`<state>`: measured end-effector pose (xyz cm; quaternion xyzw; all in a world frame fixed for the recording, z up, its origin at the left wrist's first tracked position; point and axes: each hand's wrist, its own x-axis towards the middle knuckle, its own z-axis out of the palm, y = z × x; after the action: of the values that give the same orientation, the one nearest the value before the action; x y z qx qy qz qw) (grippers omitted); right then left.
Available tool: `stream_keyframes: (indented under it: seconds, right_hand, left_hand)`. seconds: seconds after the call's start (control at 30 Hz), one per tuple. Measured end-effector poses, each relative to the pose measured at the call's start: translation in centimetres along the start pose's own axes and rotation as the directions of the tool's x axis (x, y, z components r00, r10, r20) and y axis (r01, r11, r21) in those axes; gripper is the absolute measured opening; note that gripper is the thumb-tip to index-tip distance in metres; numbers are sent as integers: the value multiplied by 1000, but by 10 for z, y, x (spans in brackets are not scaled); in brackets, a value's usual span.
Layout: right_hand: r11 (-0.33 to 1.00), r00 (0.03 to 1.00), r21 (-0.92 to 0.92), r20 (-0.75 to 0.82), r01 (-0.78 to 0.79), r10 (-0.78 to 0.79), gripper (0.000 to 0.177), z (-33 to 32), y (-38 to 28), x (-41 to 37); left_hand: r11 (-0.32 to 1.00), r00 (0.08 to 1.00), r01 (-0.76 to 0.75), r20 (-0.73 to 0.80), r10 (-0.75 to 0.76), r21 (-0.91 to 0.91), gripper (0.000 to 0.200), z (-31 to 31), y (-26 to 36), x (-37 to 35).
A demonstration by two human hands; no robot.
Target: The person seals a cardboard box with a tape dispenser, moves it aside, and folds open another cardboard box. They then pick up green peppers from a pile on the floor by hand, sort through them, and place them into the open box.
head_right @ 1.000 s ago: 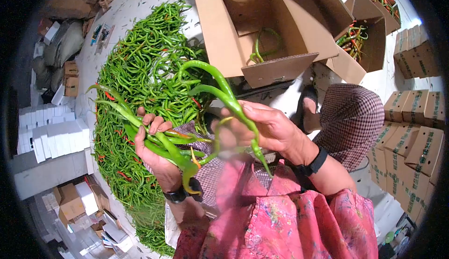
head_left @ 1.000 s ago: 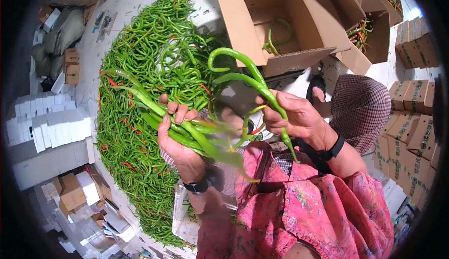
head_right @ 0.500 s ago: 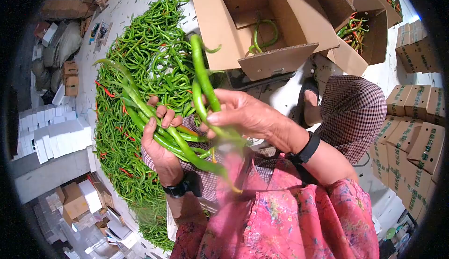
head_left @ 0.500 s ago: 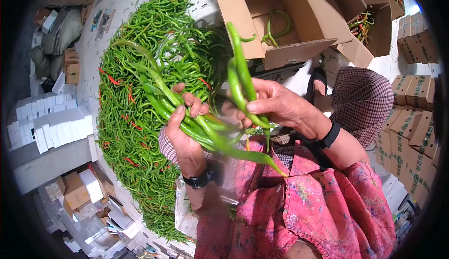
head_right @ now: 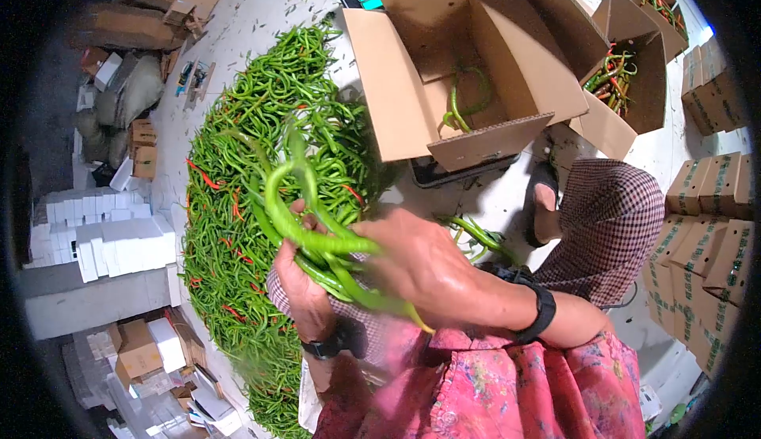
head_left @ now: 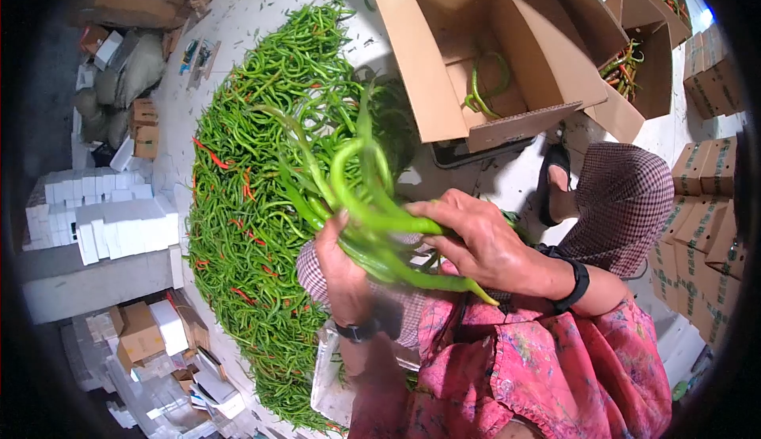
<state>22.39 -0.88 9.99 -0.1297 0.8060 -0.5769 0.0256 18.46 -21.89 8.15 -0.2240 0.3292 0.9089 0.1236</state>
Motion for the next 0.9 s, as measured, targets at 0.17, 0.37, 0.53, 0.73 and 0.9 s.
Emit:
stream_keyframes:
  seconds: [0.17, 0.37, 0.53, 0.73, 0.9]
  right_hand:
    - [992, 995, 101, 51, 77, -82, 42, -6, -1, 2]
    - [955, 969, 287, 246, -76, 3, 38, -15, 4, 3]
    - [949, 952, 294, 306, -117, 22, 37, -19, 8, 6]
    - [930, 956, 349, 294, -119, 12, 35, -20, 17, 3]
    - [965, 974, 262, 221, -11, -49, 38, -10, 34, -2]
  left_hand:
    - [1000, 993, 22, 112, -21, -9, 47, 3, 2, -2]
    - [998, 995, -6, 101, 12, -61, 57, 32, -2, -15]
    - [996, 996, -25, 84, 32, -85, 56, 18, -3, -7]
    - [998, 998, -17, 59, 21, -67, 59, 36, -4, -13]
    - [998, 971, -19, 238, 4, 59, 74, 13, -7, -5]
